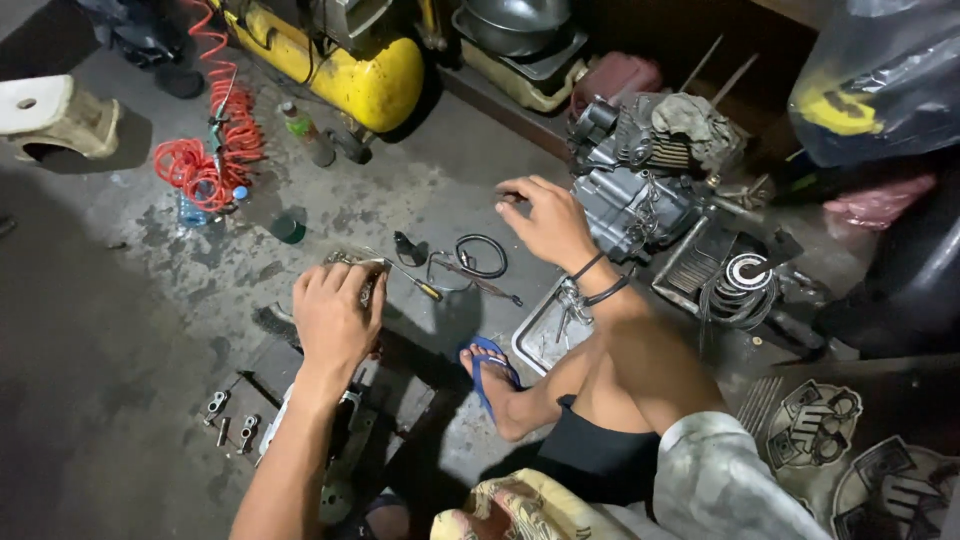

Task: Assembling valves, springs, and retainers into a motorcycle engine cylinder head using hand tools.

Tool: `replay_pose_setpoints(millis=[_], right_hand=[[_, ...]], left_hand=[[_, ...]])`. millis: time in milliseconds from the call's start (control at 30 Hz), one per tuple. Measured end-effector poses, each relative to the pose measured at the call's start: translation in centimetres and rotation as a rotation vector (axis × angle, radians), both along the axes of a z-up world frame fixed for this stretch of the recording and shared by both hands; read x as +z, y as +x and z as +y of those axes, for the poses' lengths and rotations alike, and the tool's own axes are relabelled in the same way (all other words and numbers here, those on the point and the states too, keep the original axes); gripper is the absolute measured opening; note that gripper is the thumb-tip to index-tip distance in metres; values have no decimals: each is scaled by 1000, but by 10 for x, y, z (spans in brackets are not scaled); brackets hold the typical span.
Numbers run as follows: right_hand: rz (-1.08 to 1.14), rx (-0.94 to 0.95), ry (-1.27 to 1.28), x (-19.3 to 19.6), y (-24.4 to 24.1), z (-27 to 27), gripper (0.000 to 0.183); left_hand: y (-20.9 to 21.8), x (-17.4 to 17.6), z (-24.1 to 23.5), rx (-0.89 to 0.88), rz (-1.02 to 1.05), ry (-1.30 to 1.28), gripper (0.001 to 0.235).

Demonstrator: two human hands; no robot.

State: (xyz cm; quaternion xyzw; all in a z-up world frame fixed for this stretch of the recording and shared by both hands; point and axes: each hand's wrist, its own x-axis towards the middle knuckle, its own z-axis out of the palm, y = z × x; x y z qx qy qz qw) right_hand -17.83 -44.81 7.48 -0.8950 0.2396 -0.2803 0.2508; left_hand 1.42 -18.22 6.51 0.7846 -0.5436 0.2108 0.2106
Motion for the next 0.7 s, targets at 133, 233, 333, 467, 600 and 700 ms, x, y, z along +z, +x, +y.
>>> replay_pose_setpoints(millis=[133, 233, 333, 467, 600, 700], right_hand=[[1, 16, 25, 9, -1, 6, 25], [-9, 44, -13, 10, 1, 7, 25], [-8, 71, -15, 11, 2, 7, 25], [-1, 63, -12, 12, -6, 4, 24], [-71, 66, -64, -14, -11, -13, 22], [-83, 67, -82, -33, -11, -25, 20]], left_hand=[[2, -6, 1, -9, -36, -11, 11], [2, -4, 5, -13, 0, -11, 8], [2, -3, 10, 28, -10, 12, 9], [5, 3, 21, 66, 16, 70, 10], [16, -11, 44, 161, -34, 124, 12], [27, -25, 66, 245, -5, 133, 13]])
